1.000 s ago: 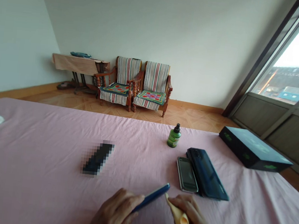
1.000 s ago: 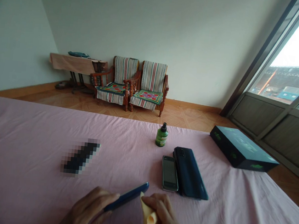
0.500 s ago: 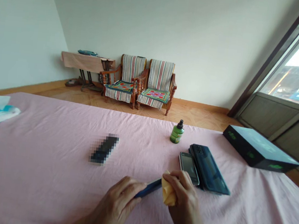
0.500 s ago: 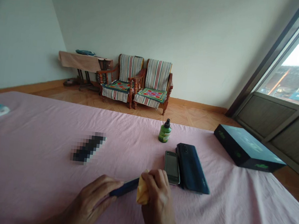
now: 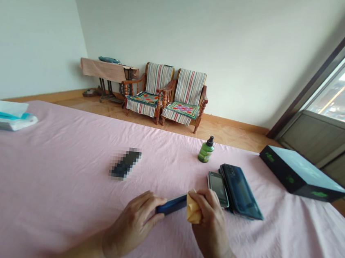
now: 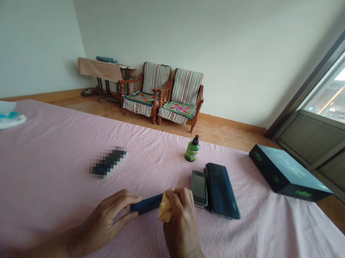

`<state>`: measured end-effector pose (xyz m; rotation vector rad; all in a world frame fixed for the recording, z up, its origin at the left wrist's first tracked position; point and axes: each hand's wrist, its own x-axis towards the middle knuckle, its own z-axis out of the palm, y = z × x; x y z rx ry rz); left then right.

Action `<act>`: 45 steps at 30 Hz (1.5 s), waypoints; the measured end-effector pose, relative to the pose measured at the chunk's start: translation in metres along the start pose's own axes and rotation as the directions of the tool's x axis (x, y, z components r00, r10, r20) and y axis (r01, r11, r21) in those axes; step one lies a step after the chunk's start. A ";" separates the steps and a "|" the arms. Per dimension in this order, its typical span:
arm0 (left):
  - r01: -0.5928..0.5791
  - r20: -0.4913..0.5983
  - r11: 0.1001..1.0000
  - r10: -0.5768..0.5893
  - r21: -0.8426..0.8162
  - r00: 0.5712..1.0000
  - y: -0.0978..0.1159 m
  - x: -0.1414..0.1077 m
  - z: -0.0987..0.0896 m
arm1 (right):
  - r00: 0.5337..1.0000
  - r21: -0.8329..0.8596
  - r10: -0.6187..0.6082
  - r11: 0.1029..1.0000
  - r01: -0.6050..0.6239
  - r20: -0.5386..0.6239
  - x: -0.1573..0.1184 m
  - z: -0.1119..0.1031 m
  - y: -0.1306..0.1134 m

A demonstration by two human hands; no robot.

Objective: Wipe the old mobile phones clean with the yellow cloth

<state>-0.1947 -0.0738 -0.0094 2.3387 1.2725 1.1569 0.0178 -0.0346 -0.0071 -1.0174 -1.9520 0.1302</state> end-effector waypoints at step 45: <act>0.095 0.028 0.991 -0.092 -0.095 0.995 -0.002 0.005 -0.010 | 0.987 0.058 -0.151 0.987 0.148 0.059 -0.022 0.007 0.014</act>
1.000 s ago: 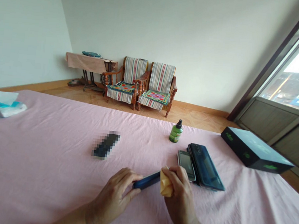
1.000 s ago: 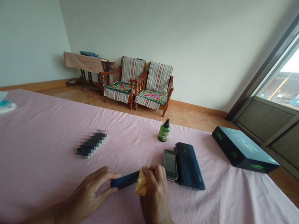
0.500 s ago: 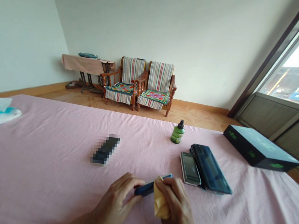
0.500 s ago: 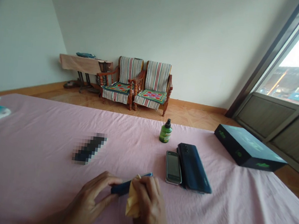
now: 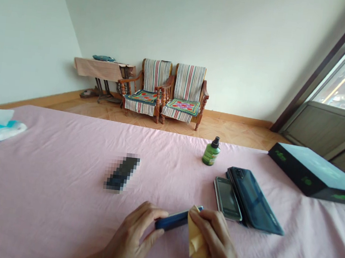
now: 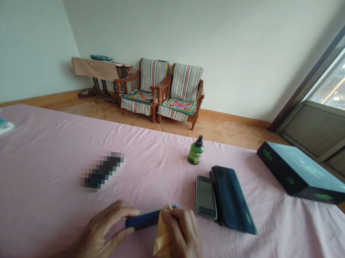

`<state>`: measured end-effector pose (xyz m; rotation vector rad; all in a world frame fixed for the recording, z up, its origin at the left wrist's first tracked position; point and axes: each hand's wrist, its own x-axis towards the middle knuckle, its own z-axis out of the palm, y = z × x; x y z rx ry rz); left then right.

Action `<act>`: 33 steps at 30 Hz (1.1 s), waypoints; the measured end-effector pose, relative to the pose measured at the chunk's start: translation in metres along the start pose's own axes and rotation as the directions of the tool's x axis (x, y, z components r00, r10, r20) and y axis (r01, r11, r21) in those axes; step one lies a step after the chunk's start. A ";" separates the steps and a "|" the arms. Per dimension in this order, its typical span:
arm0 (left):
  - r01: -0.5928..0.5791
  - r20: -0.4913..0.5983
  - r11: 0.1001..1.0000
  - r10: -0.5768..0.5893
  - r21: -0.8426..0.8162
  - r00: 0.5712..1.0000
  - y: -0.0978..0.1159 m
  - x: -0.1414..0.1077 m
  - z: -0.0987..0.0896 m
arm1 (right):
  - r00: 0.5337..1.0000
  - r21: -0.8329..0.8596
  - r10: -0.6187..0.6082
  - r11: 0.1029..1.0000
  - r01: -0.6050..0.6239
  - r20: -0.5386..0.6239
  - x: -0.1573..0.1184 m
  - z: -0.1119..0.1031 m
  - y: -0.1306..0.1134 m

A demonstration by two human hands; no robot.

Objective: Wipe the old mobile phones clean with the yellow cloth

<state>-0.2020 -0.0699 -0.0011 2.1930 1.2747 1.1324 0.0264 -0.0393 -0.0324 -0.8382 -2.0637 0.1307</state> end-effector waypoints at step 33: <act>0.096 -0.072 0.985 -0.107 -0.146 0.992 -0.005 0.001 0.000 | 0.995 0.044 -0.064 0.997 0.061 0.077 0.030 0.030 -0.067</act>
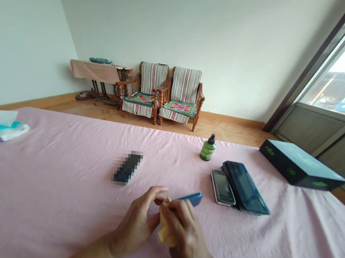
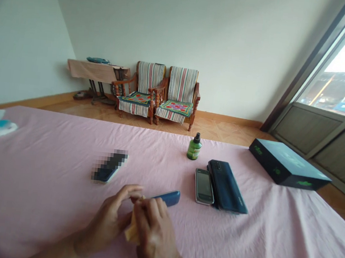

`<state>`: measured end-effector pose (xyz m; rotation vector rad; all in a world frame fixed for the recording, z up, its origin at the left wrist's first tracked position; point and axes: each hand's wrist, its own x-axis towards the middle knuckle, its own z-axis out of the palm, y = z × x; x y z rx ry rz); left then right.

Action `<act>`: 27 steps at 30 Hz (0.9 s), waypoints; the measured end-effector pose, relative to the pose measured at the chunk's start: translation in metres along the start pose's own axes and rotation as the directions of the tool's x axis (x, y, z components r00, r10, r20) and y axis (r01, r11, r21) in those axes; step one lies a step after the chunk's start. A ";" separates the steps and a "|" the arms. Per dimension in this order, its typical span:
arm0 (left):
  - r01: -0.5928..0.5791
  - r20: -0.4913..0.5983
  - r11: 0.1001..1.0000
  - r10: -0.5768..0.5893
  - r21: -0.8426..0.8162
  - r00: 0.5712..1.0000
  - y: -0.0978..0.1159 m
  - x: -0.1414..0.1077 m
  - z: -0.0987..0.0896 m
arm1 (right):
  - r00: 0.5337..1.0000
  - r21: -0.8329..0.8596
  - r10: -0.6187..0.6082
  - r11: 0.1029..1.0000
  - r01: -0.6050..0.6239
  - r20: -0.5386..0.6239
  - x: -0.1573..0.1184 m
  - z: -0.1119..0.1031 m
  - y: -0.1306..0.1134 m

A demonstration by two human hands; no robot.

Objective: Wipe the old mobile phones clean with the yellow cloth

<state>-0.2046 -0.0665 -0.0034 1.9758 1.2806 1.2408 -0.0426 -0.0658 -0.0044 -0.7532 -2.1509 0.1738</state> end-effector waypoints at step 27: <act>-0.150 0.110 0.989 0.147 0.018 0.983 -0.009 0.012 -0.002 | 0.997 -0.044 0.004 0.999 -0.008 -0.073 -0.003 -0.009 0.018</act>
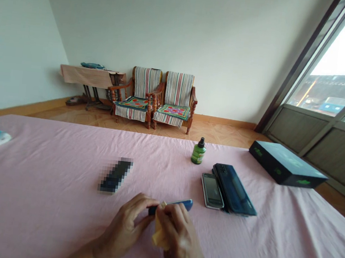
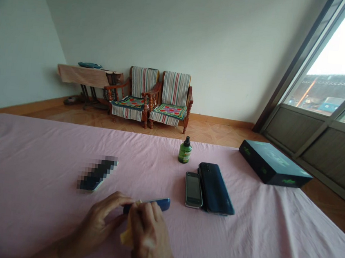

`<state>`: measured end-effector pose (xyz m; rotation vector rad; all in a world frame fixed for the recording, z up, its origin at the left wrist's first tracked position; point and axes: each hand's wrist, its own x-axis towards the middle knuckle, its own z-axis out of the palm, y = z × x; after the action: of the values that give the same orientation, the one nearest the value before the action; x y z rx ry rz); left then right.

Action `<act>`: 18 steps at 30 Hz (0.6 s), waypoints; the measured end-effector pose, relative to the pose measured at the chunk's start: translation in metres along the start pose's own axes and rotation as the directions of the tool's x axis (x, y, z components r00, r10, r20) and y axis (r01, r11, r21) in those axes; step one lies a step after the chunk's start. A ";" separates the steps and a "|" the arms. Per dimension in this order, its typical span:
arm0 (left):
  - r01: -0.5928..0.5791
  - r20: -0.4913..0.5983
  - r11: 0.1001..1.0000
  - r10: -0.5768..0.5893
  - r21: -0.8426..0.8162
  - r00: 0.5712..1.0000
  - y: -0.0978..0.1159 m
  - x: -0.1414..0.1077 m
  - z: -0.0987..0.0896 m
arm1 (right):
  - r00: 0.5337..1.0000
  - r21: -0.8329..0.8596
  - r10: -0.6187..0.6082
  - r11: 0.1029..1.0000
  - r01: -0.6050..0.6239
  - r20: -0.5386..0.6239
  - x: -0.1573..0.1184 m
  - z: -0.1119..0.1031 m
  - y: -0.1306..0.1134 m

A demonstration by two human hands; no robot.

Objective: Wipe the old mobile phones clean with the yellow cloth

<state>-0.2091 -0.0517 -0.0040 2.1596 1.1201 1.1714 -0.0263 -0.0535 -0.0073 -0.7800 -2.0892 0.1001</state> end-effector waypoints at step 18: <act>-0.039 -0.043 0.995 0.043 0.096 0.998 -0.006 0.000 0.000 | 0.787 0.234 0.583 0.809 -0.539 -0.201 -0.007 -0.018 0.032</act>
<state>-0.2121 -0.0484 -0.0083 2.2477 1.1786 1.2128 0.0068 -0.0353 -0.0123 -1.2250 -1.5140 0.4663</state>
